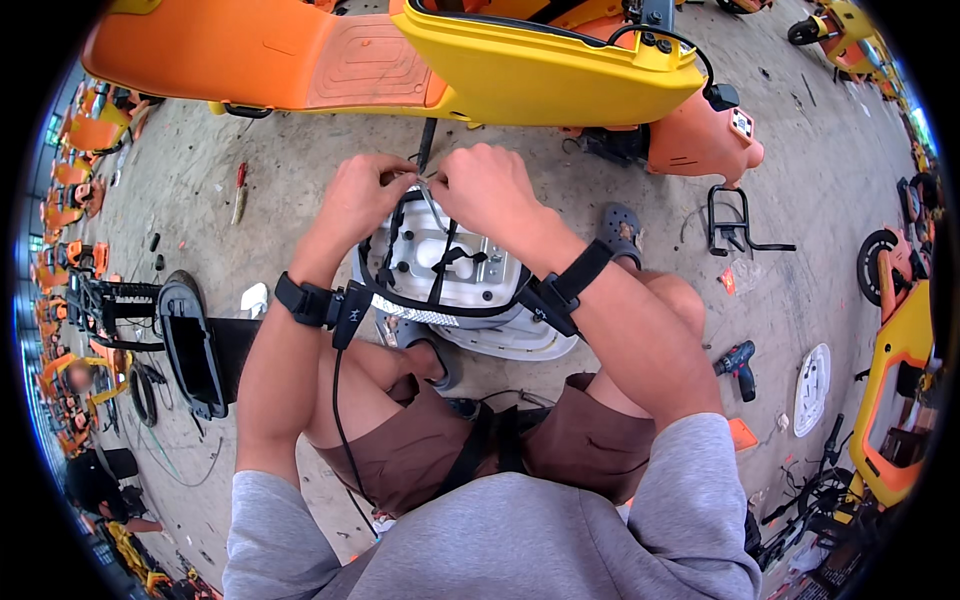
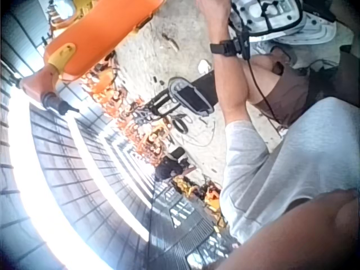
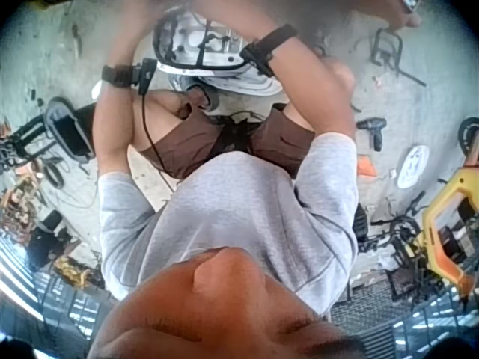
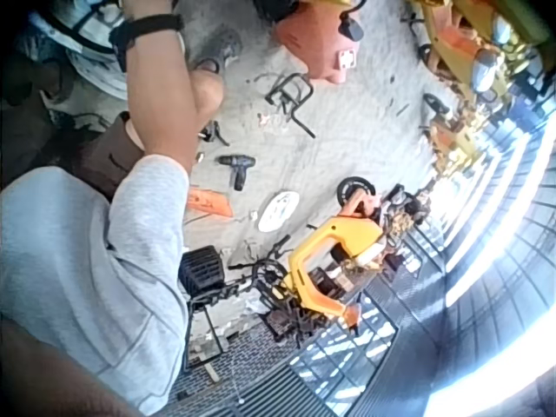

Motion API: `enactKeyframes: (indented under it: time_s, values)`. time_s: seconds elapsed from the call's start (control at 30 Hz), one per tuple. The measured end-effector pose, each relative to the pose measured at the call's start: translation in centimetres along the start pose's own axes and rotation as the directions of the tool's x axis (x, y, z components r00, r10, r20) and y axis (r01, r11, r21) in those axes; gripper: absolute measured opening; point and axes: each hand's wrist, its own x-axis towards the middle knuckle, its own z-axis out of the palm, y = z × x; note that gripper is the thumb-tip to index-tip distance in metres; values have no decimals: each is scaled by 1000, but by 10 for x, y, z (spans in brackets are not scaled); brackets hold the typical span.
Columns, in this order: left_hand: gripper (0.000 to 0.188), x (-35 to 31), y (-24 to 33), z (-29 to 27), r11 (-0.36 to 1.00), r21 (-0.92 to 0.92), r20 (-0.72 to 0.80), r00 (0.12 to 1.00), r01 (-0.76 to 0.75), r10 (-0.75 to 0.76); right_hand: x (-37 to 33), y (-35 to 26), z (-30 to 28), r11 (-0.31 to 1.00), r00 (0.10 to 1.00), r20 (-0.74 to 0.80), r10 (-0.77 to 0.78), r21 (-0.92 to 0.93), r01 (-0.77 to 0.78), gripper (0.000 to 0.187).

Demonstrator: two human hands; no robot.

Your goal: The person attaches components to a white plastic assembly, using a tool to tighten metal pins and handling small fasteners with their fingers.

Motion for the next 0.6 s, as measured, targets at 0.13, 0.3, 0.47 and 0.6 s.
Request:
enactKeyframes:
  time_s: [0.13, 0.3, 0.47, 0.6]
  values:
    - [26, 2, -3, 3, 993, -86, 106, 992, 78, -69, -4, -4, -5, 990, 991, 121, -53, 140, 36, 23]
    - [28, 3, -1, 6, 970, -241, 17, 1000, -11, 16, -6, 0, 3, 969, 990, -141, -28, 240, 62, 25]
    - [22, 2, -11, 6, 967, 137, -114, 966, -217, 233, -1, 7, 5, 998, 999, -16, -29, 55, 30, 27]
    - [22, 6, -16, 9, 995, -19, -108, 990, -96, 93, -1, 1, 9, 997, 998, 16, -56, 63, 54, 29]
